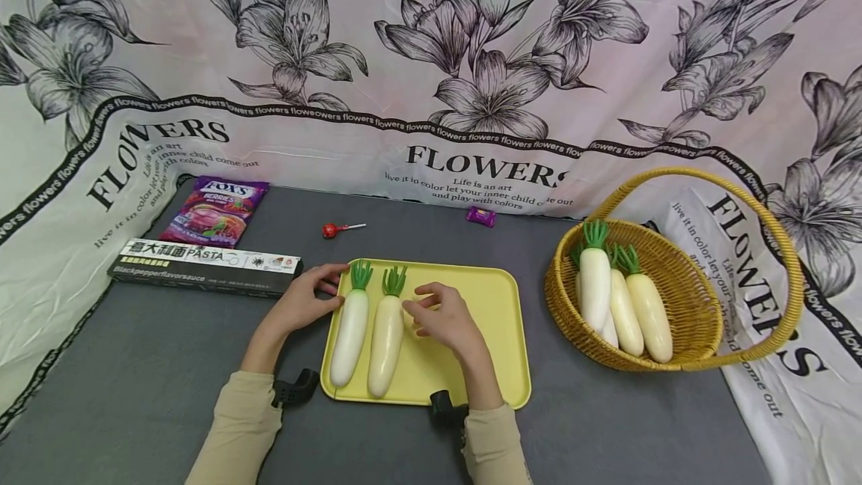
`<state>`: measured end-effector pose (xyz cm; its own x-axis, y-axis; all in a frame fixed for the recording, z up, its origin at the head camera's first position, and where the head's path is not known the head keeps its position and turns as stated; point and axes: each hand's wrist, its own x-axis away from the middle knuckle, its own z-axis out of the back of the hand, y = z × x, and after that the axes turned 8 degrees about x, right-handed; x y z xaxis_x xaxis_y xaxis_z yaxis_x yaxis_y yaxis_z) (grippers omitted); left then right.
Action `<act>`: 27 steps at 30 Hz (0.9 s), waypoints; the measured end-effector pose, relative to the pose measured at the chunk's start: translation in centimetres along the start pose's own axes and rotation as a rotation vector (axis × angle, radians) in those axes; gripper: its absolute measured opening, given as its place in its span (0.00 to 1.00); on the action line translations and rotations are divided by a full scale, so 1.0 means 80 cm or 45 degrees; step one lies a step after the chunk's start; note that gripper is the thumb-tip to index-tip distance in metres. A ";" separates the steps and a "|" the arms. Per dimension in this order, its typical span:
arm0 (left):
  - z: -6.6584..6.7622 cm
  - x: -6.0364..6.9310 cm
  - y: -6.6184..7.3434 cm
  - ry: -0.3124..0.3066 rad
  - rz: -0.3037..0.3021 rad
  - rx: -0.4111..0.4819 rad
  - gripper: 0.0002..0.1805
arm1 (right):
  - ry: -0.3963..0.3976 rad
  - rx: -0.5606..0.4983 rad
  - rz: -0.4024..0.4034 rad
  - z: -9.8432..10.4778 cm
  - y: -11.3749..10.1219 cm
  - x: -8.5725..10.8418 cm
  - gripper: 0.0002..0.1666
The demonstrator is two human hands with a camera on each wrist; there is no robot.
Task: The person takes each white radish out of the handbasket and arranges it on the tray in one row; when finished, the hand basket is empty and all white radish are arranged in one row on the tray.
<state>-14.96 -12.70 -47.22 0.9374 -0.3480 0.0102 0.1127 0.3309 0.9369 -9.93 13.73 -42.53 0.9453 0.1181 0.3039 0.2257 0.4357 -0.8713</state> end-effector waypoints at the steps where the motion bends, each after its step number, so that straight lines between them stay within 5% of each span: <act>1: 0.000 0.000 0.000 0.002 -0.001 0.001 0.30 | 0.006 0.003 0.005 0.004 -0.001 0.001 0.27; 27: 0.001 0.000 -0.001 -0.006 0.002 -0.001 0.30 | 0.271 0.147 0.105 0.139 -0.012 0.023 0.32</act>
<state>-15.01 -12.76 -47.24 0.9362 -0.3513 0.0135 0.1113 0.3326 0.9365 -11.05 23.45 -36.86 0.9905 -0.0275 0.1350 0.1288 0.5326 -0.8365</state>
